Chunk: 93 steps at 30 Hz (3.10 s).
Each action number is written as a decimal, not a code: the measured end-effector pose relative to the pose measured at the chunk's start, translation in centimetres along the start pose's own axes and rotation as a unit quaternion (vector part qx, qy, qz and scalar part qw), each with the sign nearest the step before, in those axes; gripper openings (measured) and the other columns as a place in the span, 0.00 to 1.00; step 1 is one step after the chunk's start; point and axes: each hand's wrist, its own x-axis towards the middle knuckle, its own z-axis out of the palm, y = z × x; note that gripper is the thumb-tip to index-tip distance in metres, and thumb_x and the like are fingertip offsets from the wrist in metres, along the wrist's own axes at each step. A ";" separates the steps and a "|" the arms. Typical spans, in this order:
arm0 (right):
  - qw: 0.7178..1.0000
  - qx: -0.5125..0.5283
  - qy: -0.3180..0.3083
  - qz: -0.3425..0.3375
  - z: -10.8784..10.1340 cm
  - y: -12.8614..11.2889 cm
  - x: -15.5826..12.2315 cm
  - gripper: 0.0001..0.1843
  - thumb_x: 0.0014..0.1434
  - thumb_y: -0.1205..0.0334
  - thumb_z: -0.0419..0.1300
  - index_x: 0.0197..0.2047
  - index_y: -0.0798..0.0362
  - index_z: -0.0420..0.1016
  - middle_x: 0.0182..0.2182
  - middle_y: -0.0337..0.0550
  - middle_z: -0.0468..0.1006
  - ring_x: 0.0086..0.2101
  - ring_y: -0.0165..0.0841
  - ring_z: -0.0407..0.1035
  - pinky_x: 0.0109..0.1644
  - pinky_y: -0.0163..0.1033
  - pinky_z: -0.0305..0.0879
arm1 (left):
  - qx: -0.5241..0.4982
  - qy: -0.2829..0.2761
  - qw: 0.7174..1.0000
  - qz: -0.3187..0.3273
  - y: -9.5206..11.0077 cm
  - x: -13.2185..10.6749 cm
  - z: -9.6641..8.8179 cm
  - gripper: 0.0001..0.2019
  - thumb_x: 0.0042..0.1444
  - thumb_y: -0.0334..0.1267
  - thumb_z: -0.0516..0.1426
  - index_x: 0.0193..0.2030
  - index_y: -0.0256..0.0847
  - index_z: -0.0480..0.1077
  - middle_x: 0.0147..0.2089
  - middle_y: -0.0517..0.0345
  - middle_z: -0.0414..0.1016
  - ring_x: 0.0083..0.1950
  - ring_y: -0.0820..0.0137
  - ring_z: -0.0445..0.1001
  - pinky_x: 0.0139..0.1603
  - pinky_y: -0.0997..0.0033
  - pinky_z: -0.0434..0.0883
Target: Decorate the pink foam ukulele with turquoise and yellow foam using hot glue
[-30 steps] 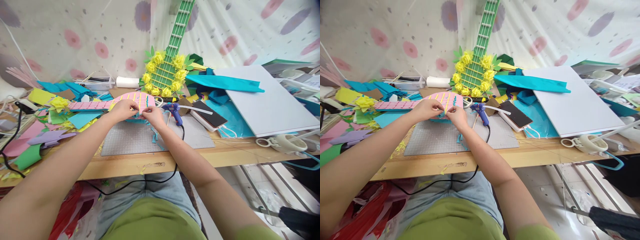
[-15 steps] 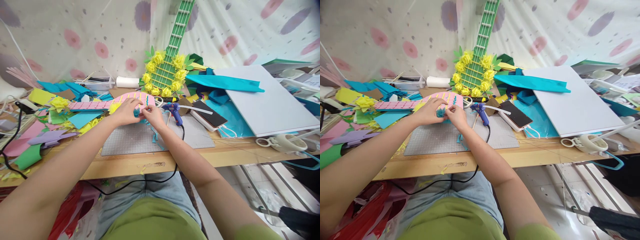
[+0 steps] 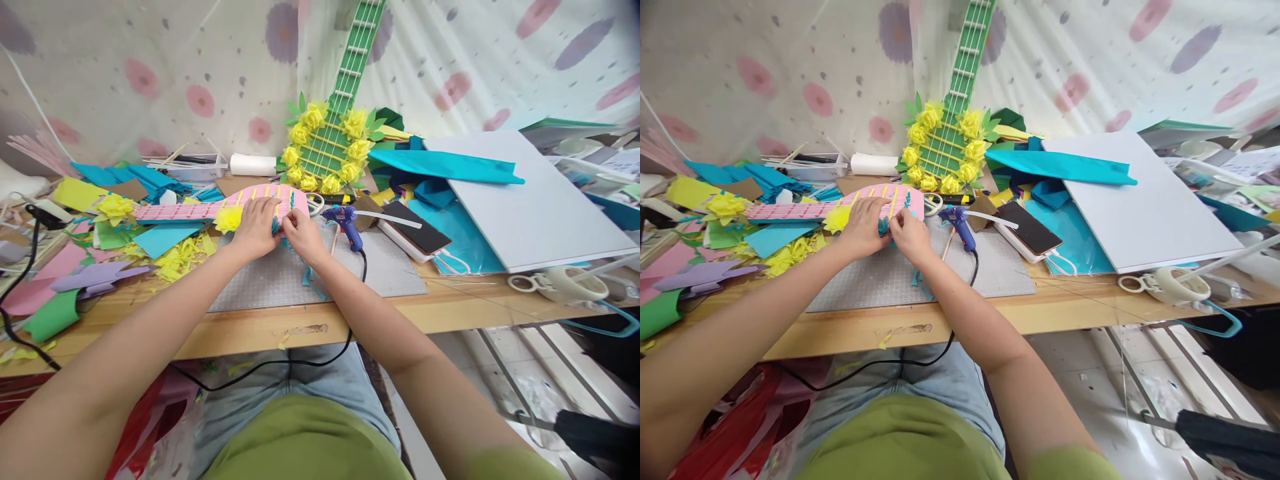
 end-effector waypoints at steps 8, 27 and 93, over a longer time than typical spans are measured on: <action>0.996 0.080 -0.007 0.029 0.6 0.8 0.6 0.05 0.56 0.59 0.49 0.31 0.49 0.64 0.26 0.35 0.78 0.34 0.31 0.73 0.42 0.36 0.65 | 0.021 -0.007 0.999 0.039 0.1 -0.2 -0.5 0.31 0.47 0.33 0.55 0.60 0.39 0.56 0.61 0.45 0.62 0.65 0.55 0.56 0.68 0.46 0.46; 0.995 -0.039 0.093 0.009 -4.3 2.8 1.6 0.07 0.55 0.62 0.53 0.34 0.52 0.70 0.30 0.39 0.75 0.33 0.31 0.68 0.41 0.36 0.62 | -0.150 0.085 0.976 -0.131 -1.0 1.2 -3.4 0.09 0.53 0.35 0.50 0.38 0.41 0.69 0.47 0.54 0.72 0.52 0.65 0.68 0.56 0.63 0.63; 0.953 -0.200 -0.185 0.133 -15.4 4.9 -1.4 0.23 0.50 0.42 0.60 0.21 0.54 0.70 0.22 0.43 0.72 0.24 0.28 0.63 0.25 0.34 0.55 | -0.278 0.008 0.930 -0.241 1.4 1.8 -1.8 0.03 0.45 0.33 0.59 0.29 0.39 0.72 0.29 0.59 0.75 0.32 0.71 0.71 0.34 0.73 0.67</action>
